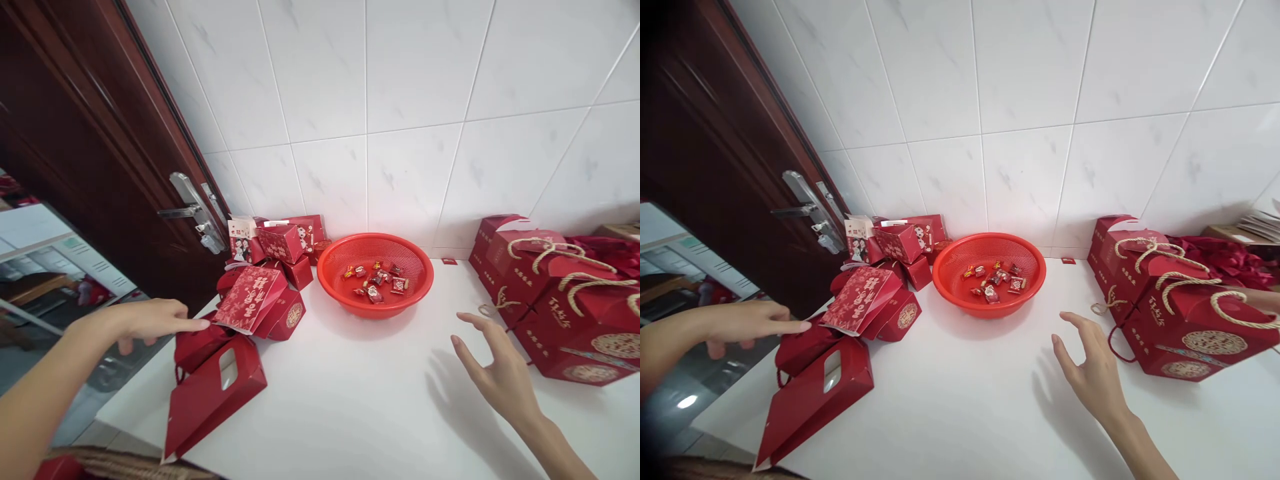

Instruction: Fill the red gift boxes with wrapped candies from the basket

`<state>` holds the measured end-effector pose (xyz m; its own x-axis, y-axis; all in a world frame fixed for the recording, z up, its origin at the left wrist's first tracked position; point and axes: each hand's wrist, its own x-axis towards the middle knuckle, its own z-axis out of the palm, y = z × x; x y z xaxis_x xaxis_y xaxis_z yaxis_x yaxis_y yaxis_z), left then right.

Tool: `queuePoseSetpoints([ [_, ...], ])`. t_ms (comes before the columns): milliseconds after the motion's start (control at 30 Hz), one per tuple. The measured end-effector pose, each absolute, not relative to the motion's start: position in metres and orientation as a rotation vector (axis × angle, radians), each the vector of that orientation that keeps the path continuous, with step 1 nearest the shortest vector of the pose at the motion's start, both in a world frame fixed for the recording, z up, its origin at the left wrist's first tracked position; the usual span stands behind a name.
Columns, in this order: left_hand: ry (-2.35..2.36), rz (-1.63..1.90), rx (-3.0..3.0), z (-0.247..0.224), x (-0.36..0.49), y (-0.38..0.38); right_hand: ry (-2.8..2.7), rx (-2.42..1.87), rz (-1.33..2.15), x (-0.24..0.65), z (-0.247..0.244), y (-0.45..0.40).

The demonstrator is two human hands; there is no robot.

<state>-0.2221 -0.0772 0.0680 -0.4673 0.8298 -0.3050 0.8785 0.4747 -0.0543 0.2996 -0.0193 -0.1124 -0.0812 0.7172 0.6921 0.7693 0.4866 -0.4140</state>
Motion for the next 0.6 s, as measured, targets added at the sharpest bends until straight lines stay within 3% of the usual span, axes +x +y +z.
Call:
queuePoseSetpoints([
  [267,2.077,-0.473,1.533,0.065,-0.17,-0.097,-1.841,-1.226,-0.015,0.294,-0.112,-0.024],
  [467,2.38,-0.56,2.106,0.04,-0.159,-0.079,-1.858,-1.225,0.033,0.291,-0.114,-0.025],
  [600,2.38,-0.475,2.105,0.021,-0.164,-0.061,-1.856,-1.243,0.089,0.291,-0.115,-0.023],
])
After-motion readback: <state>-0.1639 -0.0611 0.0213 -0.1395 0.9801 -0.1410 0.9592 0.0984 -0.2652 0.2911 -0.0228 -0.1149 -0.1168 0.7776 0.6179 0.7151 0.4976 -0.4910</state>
